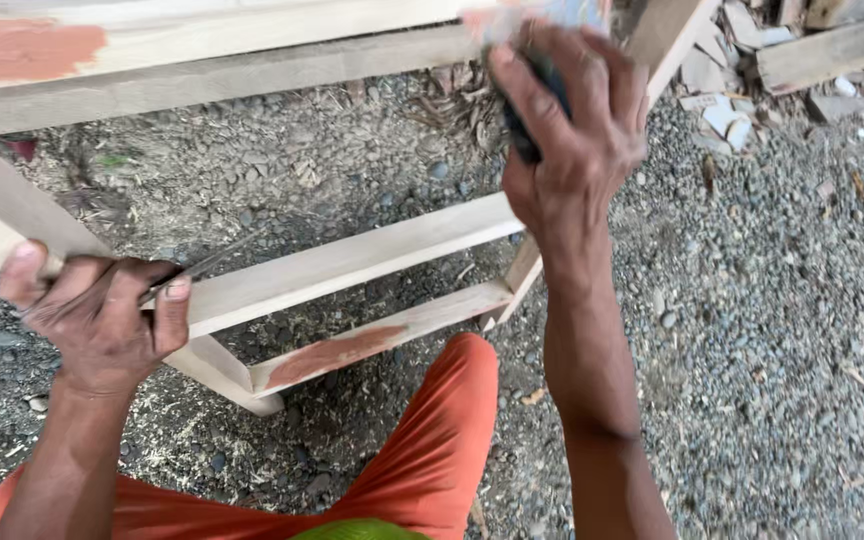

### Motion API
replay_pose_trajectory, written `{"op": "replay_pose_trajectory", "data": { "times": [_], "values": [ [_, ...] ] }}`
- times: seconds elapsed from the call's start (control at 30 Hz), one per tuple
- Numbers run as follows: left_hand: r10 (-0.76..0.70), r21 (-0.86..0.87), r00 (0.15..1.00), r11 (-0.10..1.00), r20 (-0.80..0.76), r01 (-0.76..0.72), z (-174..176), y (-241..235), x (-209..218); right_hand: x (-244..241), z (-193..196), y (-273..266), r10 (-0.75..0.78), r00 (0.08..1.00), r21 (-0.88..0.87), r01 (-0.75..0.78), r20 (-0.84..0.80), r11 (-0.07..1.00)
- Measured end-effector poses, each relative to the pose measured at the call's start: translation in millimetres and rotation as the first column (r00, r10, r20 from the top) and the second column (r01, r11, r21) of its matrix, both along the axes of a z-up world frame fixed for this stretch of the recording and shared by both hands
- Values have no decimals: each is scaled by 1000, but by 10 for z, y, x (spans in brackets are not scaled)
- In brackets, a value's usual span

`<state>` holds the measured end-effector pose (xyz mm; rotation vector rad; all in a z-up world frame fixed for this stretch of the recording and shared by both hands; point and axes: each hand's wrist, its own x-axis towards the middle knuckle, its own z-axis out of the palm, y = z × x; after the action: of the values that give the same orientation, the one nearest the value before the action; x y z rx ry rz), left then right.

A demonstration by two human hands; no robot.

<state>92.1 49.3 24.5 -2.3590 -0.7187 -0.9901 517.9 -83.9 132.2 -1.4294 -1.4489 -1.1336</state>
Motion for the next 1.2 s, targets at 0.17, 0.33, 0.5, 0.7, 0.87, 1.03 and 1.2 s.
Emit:
{"op": "replay_pose_trajectory", "data": {
  "times": [0.17,0.33,0.5,0.7,0.87,1.03,1.2],
  "values": [
    [-24,90,998,996,64,19,116,9,208,-384,19,-139,25,1000,-36,-24,18,999],
    [-68,18,996,998,65,67,233,-62,317,-510,102,133,11,999,1,-11,41,1000],
    [-107,9,993,994,56,107,264,-74,314,-503,73,175,-43,999,-20,44,26,999],
    [-105,24,993,994,61,104,297,-85,317,-630,79,208,-16,999,-7,17,32,1000],
    [-105,10,992,995,65,104,263,-97,282,-789,124,218,-18,999,-114,21,29,993],
    [-109,-24,992,994,67,111,244,-72,292,-942,36,364,-23,999,-48,25,30,999],
    [-103,-9,993,995,63,104,281,-73,314,-1118,-14,350,5,1000,-60,-5,1,998]
  ]
}}
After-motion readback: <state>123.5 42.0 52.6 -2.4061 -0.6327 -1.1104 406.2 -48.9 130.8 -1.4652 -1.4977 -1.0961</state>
